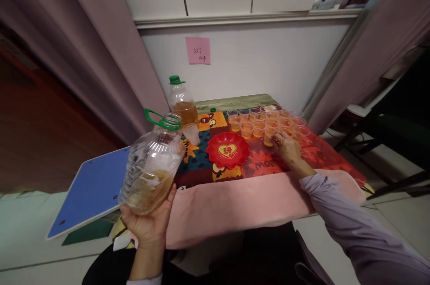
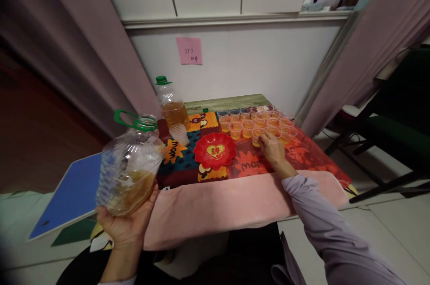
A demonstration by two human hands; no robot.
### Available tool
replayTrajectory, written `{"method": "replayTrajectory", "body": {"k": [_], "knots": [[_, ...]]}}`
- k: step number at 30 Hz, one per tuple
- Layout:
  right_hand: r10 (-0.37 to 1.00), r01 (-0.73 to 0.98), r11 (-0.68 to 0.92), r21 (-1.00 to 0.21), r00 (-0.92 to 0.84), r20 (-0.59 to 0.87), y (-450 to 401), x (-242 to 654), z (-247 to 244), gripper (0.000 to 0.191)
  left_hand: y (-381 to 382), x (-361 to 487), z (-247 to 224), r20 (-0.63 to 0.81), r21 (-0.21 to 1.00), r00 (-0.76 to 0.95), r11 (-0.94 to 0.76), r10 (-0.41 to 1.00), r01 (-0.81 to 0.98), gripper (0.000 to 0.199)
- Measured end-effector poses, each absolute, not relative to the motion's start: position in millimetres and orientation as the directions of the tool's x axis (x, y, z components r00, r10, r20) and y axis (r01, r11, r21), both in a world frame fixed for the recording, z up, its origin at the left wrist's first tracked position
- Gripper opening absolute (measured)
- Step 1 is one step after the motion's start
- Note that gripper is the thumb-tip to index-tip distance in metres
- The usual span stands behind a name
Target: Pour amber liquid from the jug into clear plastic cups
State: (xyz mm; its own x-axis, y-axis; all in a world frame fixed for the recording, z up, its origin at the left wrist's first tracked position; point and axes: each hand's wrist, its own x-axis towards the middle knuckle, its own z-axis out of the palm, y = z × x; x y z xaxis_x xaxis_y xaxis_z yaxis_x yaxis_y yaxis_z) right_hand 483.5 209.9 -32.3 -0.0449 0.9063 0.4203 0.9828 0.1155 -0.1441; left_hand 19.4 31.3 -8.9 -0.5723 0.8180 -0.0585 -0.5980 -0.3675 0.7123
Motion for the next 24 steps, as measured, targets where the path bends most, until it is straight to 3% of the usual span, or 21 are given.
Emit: {"method": "replayTrajectory", "body": {"k": [4,8,13,19,24], "knots": [[0.913,0.978,0.100,-0.185,-0.016,0.407,211.1,481.7,-32.0,0.034,33.1,15.4,-16.2,-0.064,0.665,-0.582,-0.400,0.811,-0.631,0.093],[0.888,0.969,0.138,-0.204,-0.029,0.459,206.0,478.2,-30.8,0.031,32.5,9.5,-25.7,-0.104,0.608,-0.582,-0.411,0.807,-0.679,0.087],[0.818,0.971,0.171,-0.170,-0.043,0.573,192.8,453.4,-8.3,0.044,29.4,1.9,-38.0,-0.125,0.564,-0.559,-0.405,0.820,-0.720,0.085],[0.730,0.762,0.583,-0.283,-0.338,0.594,198.1,357.9,35.3,0.030,28.9,-4.6,-50.2,-0.118,0.506,-0.524,-0.403,0.843,-0.763,0.079],[0.724,0.686,0.681,-0.257,-0.575,0.382,221.1,257.4,66.8,0.027,28.9,-9.9,-56.4,-0.104,0.442,-0.467,-0.380,0.878,-0.813,0.076]]}}
